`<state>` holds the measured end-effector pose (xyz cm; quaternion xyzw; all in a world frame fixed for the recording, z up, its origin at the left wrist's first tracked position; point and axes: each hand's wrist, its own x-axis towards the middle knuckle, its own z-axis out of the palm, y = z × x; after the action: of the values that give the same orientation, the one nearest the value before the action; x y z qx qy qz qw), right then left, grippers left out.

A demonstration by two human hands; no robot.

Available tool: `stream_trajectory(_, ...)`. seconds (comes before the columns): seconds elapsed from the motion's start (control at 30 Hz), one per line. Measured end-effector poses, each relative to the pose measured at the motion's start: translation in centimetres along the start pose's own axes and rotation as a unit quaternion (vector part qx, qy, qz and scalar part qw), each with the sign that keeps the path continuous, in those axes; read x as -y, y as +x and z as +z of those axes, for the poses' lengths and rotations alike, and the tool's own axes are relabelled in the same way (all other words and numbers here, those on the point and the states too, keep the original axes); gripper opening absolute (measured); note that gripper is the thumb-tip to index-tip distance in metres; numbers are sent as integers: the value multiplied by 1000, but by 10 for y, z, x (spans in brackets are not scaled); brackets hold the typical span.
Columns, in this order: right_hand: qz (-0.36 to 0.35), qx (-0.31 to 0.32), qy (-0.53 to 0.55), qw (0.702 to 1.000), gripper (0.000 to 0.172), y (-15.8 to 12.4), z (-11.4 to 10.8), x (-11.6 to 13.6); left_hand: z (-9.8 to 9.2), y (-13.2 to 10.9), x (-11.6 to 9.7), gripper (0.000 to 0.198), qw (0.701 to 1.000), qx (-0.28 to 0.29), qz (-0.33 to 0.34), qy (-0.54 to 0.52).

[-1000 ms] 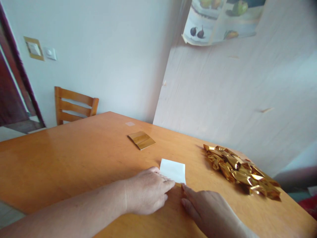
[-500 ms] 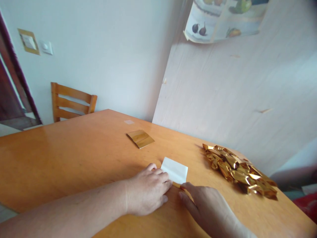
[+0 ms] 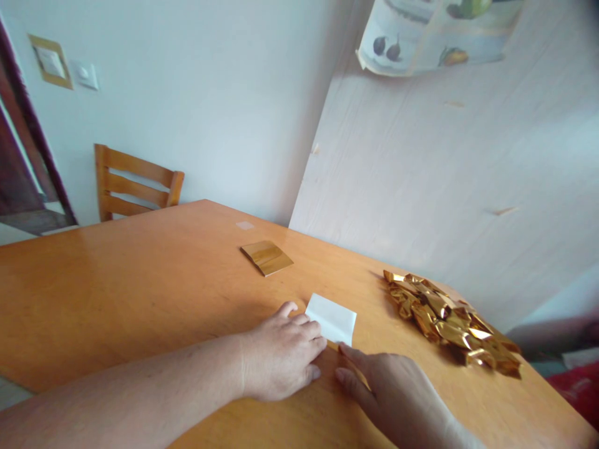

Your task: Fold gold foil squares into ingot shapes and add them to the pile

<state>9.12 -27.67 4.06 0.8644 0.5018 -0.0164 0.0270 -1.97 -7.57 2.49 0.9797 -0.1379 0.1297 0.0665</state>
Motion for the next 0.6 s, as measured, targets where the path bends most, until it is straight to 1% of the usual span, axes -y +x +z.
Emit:
stream_trajectory(0.17, 10, -6, 1, 1000, 34, -3, -2, -3, 0, 0, 1, 23, 1000, 2, 1, -3)
stream_trajectory(0.33, 0, -16, 61, 998, 25, -5, -4, 1, 5, 1, 4, 28, 1000, -15, 7, -13)
stream_trajectory(0.53, -57, 33, 141, 988, 16, -6, -6, 8, 6, 4, 7, 29, 999, -36, -10, -20)
stream_trajectory(0.6, -74, 51, 172, 981, 16, -8, -6, 10, 5, 5, 7, 30, 999, -36, -15, -29)
